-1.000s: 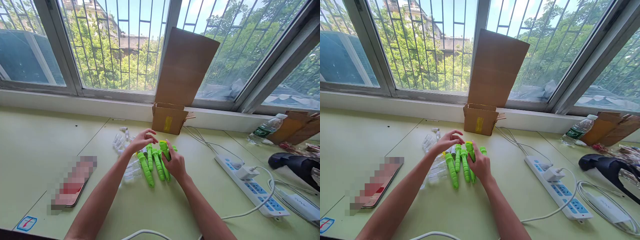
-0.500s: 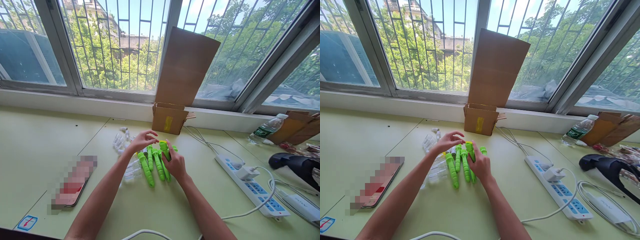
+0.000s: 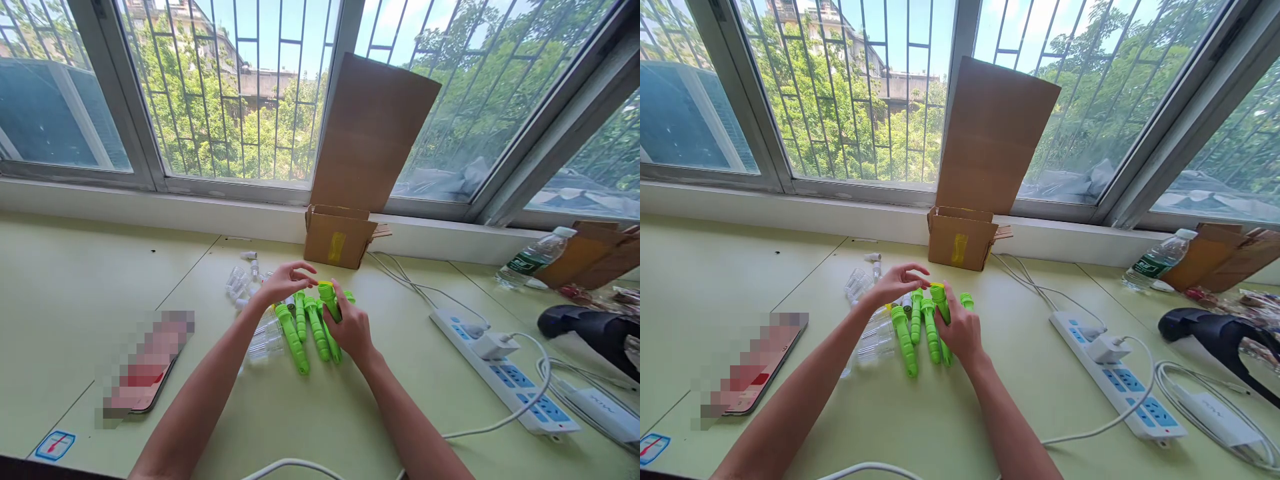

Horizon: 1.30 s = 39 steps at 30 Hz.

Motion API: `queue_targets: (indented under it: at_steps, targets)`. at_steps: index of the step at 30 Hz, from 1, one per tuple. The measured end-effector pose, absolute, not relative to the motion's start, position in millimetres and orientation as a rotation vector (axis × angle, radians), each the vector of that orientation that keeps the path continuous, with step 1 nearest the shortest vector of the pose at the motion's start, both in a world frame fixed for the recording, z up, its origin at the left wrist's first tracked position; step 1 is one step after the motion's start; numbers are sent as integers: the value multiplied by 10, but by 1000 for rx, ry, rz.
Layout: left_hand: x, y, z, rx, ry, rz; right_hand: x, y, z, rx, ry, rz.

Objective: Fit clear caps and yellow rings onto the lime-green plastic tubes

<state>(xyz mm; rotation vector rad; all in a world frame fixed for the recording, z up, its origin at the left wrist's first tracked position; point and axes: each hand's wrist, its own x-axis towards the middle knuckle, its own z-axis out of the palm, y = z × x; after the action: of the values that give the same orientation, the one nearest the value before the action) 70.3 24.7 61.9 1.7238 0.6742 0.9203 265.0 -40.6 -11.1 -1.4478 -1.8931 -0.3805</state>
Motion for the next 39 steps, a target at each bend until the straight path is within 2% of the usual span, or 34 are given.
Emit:
queue_targets:
  at_steps: [39]
  targets:
    - [702,290,591,1678,673,895,2642,-405,-106,-1429,-1917,-413]
